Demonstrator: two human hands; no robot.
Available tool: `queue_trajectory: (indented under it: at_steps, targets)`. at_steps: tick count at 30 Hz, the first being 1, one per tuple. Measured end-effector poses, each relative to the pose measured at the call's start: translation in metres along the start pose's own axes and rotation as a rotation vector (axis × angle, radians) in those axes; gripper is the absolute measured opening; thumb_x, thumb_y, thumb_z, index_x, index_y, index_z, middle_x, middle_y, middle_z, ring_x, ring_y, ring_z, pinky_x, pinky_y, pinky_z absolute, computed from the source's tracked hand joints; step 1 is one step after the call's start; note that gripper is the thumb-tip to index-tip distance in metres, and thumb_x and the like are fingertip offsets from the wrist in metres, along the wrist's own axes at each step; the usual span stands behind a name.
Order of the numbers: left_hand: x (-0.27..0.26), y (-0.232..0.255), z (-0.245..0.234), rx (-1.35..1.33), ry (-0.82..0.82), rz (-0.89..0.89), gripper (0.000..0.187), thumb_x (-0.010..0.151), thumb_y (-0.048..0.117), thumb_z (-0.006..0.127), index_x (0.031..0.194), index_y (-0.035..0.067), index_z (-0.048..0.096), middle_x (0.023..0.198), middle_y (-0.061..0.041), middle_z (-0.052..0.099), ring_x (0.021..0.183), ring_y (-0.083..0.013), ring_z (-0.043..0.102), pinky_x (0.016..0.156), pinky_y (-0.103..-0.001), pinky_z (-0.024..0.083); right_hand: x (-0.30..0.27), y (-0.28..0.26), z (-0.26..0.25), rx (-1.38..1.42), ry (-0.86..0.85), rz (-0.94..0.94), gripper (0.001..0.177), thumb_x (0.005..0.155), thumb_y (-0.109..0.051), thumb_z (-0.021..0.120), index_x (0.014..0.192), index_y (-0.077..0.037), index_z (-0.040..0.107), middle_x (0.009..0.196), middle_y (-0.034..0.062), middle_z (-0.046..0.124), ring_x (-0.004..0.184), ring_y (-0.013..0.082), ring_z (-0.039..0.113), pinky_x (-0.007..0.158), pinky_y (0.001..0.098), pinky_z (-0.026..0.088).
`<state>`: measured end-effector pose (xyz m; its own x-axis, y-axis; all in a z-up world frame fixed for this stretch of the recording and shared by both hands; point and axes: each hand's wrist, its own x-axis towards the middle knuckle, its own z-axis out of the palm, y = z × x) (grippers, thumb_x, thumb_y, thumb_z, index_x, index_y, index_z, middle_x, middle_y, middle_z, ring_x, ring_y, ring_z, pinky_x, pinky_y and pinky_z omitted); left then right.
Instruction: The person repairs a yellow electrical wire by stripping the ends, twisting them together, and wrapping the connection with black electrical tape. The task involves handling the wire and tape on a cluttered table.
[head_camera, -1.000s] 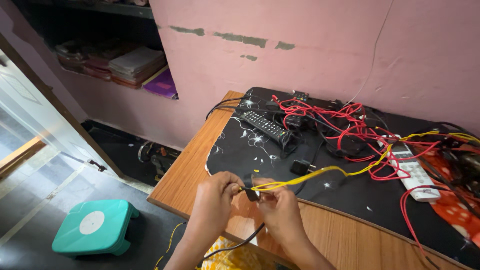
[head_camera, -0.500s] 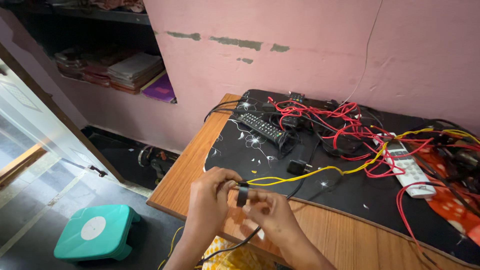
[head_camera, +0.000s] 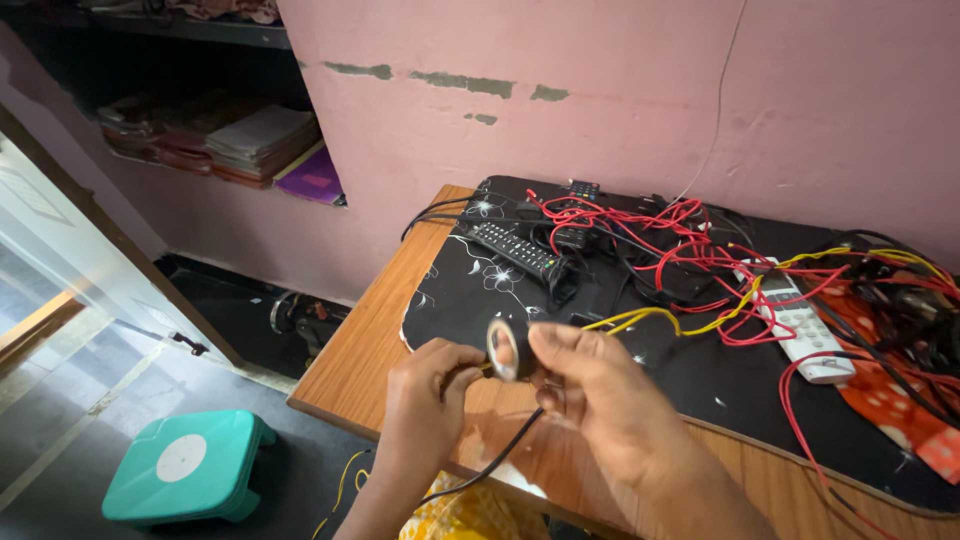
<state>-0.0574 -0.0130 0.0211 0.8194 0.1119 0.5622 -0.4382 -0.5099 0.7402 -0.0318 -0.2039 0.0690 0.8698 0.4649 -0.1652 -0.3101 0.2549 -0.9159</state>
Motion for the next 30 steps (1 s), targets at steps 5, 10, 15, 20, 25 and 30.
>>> queue_trajectory:
  at_steps: [5,10,15,20,25,30]
  targets:
    - [0.000,0.005,-0.002,-0.023,-0.031,-0.121,0.009,0.083,-0.001,0.072,0.092,-0.001,0.073,0.078,-0.013,0.070,0.063,-0.0257,0.068,0.058,-0.034,0.052,0.010,-0.020,0.004,0.141,-0.012,0.035,0.031,0.096,-0.022,0.059,0.111,0.001,0.073,0.096,0.0037,0.074,0.080,0.0089,0.069,0.074,0.0267,0.057]
    - [0.000,-0.003,0.000,-0.064,-0.099,-0.217,0.009,0.083,0.001,0.070,0.091,-0.002,0.074,0.077,-0.013,0.075,0.069,-0.0192,0.074,0.065,-0.030,0.056,0.020,-0.020,0.005,0.014,-0.040,0.067,0.034,0.097,-0.024,0.060,0.118,0.002,0.065,0.101,0.0079,0.072,0.078,0.0156,0.073,0.068,0.0284,0.058]
    - [-0.004,-0.019,0.001,-0.175,-0.267,-0.341,0.008,0.088,0.002,0.066,0.089,-0.004,0.071,0.075,-0.012,0.077,0.071,-0.0170,0.074,0.067,-0.029,0.056,0.031,-0.023,0.006,-0.055,-0.183,0.079,0.036,0.098,-0.023,0.063,0.118,0.006,0.065,0.102,0.0056,0.069,0.077,0.0141,0.074,0.070,0.0262,0.062]
    - [0.002,-0.029,0.000,-0.268,-0.312,-0.410,0.008,0.086,-0.003,0.063,0.090,-0.004,0.070,0.077,-0.009,0.078,0.074,-0.0162,0.076,0.070,-0.028,0.058,0.036,-0.033,0.017,-0.078,-0.186,0.179,0.038,0.095,-0.023,0.065,0.122,0.004,0.065,0.102,0.0079,0.071,0.077,0.0133,0.074,0.071,0.0265,0.063]
    - [0.004,-0.024,0.002,-0.346,-0.339,-0.462,0.014,0.087,-0.006,0.061,0.100,-0.003,0.066,0.081,-0.008,0.076,0.073,-0.0170,0.076,0.070,-0.029,0.058,0.047,-0.038,0.018,-0.281,-0.181,0.146,0.042,0.089,-0.011,0.069,0.127,0.008,0.065,0.092,0.0119,0.076,0.070,0.0145,0.073,0.062,0.0262,0.060]
    - [0.007,-0.021,0.005,-0.423,-0.347,-0.475,0.016,0.086,-0.008,0.059,0.101,-0.005,0.061,0.085,-0.005,0.073,0.074,-0.0165,0.077,0.070,-0.028,0.059,0.064,-0.044,0.018,-0.578,-0.234,0.036,0.041,0.084,-0.008,0.069,0.120,0.013,0.068,0.085,0.0114,0.078,0.063,0.0133,0.073,0.055,0.0263,0.058]
